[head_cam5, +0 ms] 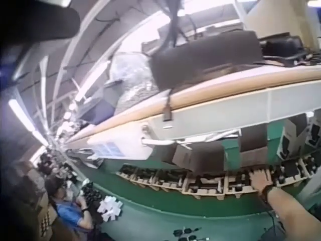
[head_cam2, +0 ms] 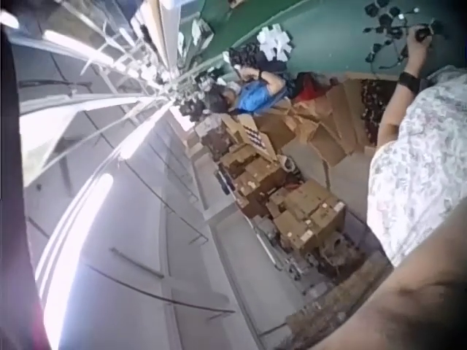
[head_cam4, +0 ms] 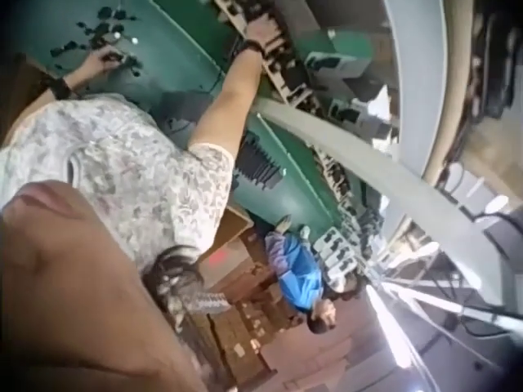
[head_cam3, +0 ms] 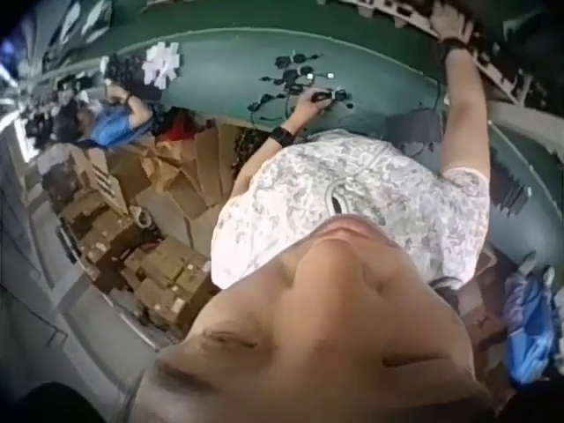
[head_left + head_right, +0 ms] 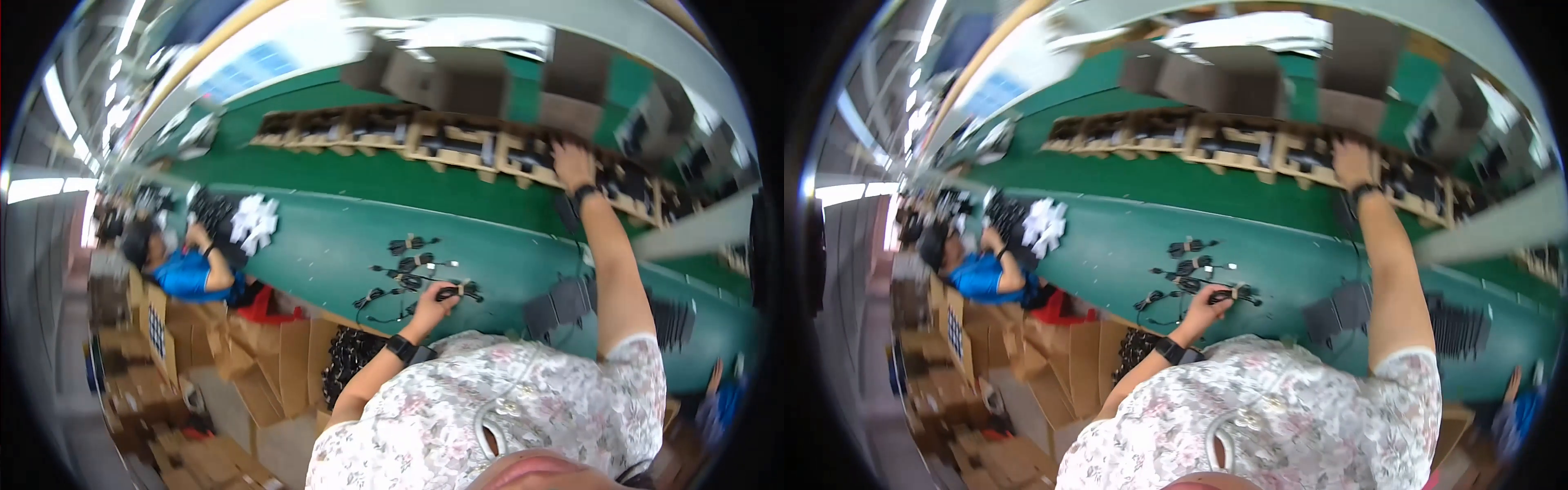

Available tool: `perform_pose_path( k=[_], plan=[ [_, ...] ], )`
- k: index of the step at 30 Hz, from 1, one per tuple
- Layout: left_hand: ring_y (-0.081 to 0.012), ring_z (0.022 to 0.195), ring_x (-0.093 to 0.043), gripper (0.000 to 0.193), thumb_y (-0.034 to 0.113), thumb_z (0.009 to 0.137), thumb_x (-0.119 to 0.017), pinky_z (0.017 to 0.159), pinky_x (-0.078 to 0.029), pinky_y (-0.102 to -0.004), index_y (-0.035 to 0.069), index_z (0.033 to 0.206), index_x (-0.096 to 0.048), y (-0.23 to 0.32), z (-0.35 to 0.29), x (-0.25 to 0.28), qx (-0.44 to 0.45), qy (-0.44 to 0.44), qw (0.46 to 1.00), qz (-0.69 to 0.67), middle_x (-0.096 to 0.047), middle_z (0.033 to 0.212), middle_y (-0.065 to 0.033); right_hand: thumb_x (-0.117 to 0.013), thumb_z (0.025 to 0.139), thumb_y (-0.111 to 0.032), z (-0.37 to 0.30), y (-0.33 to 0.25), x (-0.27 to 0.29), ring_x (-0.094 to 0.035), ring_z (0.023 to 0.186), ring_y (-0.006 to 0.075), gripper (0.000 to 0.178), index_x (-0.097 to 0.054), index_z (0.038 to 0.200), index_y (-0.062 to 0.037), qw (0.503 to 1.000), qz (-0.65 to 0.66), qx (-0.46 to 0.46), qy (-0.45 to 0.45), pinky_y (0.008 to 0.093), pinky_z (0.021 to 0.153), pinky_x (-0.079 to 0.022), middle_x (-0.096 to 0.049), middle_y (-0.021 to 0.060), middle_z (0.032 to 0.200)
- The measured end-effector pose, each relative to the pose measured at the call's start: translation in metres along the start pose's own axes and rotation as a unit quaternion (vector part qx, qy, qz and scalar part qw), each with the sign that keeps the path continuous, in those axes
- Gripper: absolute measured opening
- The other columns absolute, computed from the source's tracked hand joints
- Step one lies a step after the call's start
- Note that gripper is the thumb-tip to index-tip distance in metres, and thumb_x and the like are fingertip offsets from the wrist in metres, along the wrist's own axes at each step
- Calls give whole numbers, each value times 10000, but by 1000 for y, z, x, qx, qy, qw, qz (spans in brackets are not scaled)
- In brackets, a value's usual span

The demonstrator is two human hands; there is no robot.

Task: Assembling small electronic components and cable harnesses on a production line.

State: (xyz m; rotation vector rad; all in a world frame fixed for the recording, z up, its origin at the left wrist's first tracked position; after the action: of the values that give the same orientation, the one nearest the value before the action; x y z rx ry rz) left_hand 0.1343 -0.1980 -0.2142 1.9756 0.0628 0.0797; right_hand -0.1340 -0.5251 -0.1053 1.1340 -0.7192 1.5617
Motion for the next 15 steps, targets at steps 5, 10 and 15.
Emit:
perform_pose_path(
  k=[5, 10, 15],
  plan=[
    [-72, 595, -512, 222, 63, 792, -641, 513, -422, -222, 58, 994, -548, 25, 8, -2, -14, -2, 1000, 14, -561, 768, -4, -483, 802, -120, -45, -78, 9, -441, 1120, 326, 386, -493, 1181, -49, 993, 116, 22, -23, 465, 960, -318, -507, 165, 1166],
    [-96, 567, -513, 262, 70, 769, -650, 484, -429, -232, 33, 996, -524, 44, 21, -5, -63, -47, 997, -5, -574, 765, -38, -461, 901, -230, -149, -234, 72, -454, 1169, 331, 397, -441, 1264, -69, 766, 501, 248, -318, 378, 974, -364, -459, 205, 1266],
    [-116, 560, -545, 399, 42, 776, -634, 466, -427, -230, -6, 1119, -436, 72, 18, 1, -65, -76, 989, -112, -576, 734, -69, -480, 883, -113, -172, -222, 72, -598, 708, 221, 394, -427, 1272, -76, 776, 512, 113, -350, 329, 666, -476, -619, 131, 901]
  ],
)
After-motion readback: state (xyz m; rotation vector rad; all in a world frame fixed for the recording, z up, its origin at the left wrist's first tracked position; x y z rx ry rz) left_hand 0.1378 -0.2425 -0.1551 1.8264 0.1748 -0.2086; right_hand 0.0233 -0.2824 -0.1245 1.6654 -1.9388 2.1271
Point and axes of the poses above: each hand's wrist, its own z-axis towards the middle knuckle, its own x-axis out of the back of the hand, y = z × x, the point moved 8 cm from there along z, towards the middle knuckle
